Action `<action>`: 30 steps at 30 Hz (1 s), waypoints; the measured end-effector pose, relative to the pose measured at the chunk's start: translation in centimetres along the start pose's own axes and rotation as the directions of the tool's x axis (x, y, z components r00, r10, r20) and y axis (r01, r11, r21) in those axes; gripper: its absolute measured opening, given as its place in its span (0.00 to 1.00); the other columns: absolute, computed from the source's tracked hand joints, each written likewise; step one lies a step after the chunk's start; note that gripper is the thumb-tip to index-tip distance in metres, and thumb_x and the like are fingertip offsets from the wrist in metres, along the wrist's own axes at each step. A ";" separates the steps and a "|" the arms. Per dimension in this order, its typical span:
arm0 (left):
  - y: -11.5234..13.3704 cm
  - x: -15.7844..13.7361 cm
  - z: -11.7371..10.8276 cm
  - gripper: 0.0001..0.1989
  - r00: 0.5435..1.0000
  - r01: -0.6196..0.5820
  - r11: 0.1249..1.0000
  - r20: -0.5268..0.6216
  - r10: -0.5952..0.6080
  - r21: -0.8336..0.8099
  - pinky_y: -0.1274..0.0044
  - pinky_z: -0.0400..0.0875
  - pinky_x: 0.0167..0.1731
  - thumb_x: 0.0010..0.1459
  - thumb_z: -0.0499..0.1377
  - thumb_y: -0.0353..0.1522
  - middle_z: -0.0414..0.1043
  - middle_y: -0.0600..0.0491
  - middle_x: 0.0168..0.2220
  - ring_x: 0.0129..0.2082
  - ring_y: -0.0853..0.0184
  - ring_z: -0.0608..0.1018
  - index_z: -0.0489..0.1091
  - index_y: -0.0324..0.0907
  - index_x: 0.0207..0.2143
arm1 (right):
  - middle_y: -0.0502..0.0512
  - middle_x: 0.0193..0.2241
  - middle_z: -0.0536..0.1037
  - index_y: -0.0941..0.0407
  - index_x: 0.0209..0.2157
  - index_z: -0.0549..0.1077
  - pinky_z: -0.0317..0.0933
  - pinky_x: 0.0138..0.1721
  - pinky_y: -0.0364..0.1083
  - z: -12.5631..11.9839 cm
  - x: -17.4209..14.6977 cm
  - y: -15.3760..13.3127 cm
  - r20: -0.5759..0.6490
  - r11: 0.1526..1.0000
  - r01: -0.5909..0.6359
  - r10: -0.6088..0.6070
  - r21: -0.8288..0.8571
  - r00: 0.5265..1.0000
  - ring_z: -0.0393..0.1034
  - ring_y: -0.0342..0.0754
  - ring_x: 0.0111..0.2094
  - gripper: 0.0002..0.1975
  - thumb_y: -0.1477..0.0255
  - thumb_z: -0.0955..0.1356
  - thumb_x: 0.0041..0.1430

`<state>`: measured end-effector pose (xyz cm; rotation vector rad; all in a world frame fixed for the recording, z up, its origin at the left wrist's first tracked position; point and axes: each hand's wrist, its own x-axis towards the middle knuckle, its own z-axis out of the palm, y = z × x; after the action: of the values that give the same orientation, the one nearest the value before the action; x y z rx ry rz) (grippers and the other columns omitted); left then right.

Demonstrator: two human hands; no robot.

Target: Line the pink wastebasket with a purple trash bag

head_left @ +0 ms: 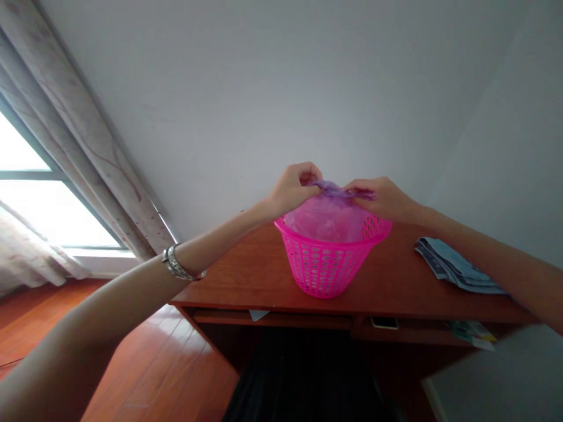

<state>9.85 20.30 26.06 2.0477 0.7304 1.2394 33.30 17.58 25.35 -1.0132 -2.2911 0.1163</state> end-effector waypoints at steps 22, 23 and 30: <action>1.0 -5.2 -5.8 0.29 0.872 -0.474 0.428 0.346 0.345 0.770 0.61 0.52 0.61 0.56 0.55 0.33 0.58 0.43 0.62 0.64 0.53 0.58 0.57 0.38 0.60 | 0.58 0.49 0.74 0.49 0.51 0.70 0.64 0.53 0.54 -4.8 -9.6 -2.1 -0.145 0.993 -0.073 0.059 -0.092 0.988 0.70 0.55 0.49 0.23 0.63 0.71 0.53; 1.0 -4.6 -5.0 0.29 0.856 -0.516 0.423 0.438 0.275 0.745 0.62 0.53 0.61 0.57 0.54 0.33 0.59 0.42 0.62 0.63 0.54 0.59 0.57 0.38 0.61 | 0.59 0.51 0.73 0.50 0.56 0.67 0.64 0.54 0.54 -4.4 -9.2 -2.8 -0.079 0.971 0.000 -0.019 -0.237 0.997 0.70 0.55 0.50 0.26 0.63 0.70 0.55; -2.5 -3.4 -6.5 0.11 0.885 -0.433 0.502 0.458 0.081 0.748 0.69 0.66 0.44 0.57 0.52 0.30 0.75 0.47 0.32 0.37 0.61 0.75 0.74 0.39 0.37 | 0.52 0.41 0.79 0.48 0.45 0.74 0.70 0.44 0.50 -4.2 -11.5 -2.4 0.001 0.920 0.132 -0.141 -0.369 0.990 0.75 0.50 0.41 0.12 0.71 0.64 0.61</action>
<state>2.32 20.95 24.66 3.1971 0.9624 0.5805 40.05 7.22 23.68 -1.0215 -2.4036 -0.3987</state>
